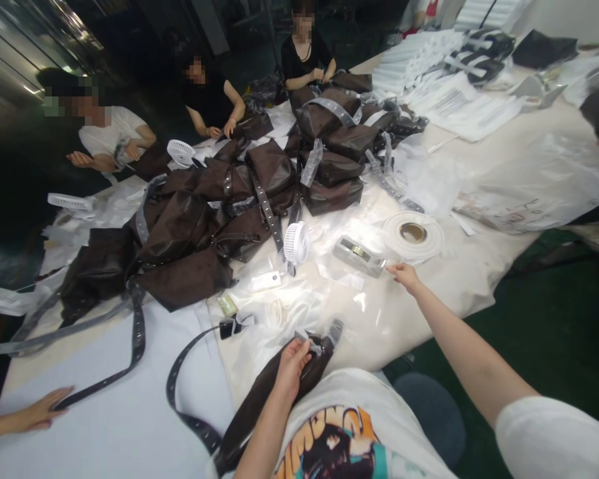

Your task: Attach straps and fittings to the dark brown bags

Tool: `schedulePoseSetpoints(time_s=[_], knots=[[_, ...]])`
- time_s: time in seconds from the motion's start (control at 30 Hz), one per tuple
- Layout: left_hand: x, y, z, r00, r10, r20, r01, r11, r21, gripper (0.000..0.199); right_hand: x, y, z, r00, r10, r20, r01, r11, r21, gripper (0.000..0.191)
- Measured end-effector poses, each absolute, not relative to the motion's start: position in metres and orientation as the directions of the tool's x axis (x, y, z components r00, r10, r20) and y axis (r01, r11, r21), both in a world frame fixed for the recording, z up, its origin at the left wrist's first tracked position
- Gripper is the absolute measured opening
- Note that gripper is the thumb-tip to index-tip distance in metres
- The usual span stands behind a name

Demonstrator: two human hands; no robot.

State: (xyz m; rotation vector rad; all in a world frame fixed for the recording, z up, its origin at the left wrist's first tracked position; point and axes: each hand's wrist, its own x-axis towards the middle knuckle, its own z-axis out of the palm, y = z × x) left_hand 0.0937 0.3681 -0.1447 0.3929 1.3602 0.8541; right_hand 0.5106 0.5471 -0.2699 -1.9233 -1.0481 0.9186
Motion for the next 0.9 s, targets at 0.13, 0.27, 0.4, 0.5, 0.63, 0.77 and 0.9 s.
schedulePoseSetpoints(time_s=[0.13, 0.27, 0.4, 0.5, 0.63, 0.77, 0.9], knots=[[0.097, 0.365, -0.143, -0.030, 0.731, -0.682, -0.313, 0.641, 0.701, 0.043, 0.507, 0.525, -0.267, 0.518, 0.776, -0.360, 0.245, -0.538, -0.807, 0.026], [0.103, 0.360, -0.142, -0.006, 0.750, -0.661, -0.345, 0.619, 0.706, 0.042, 0.493, 0.499, -0.242, 0.491, 0.763, -0.420, 0.177, -0.560, -0.809, 0.027], [0.105, 0.359, -0.143, 0.002, 0.771, -0.637, -0.360, 0.594, 0.719, 0.037, 0.425, 0.481, -0.182, -0.119, 0.912, -0.393, 0.165, -0.372, -0.913, 0.034], [0.106, 0.358, -0.143, 0.011, 0.791, -0.612, -0.377, 0.570, 0.730, 0.034, 0.348, 0.463, -0.136, -0.611, 0.755, -0.236, 0.242, -0.105, -0.965, 0.034], [0.105, 0.355, -0.147, 0.052, 0.795, -0.605, -0.486, 0.549, 0.680, 0.036, 0.278, 0.447, -0.109, -0.763, 0.628, -0.152, 0.395, 0.266, -0.880, 0.023], [0.098, 0.351, -0.149, 0.109, 0.779, -0.618, -0.547, 0.566, 0.617, 0.040, 0.265, 0.441, -0.107, -0.741, 0.650, -0.168, 0.553, 0.448, -0.703, 0.013], [0.094, 0.348, -0.151, 0.158, 0.803, -0.575, -0.544, 0.557, 0.628, 0.041, 0.268, 0.437, -0.106, -0.703, 0.687, -0.184, 0.616, 0.458, -0.641, 0.011]])
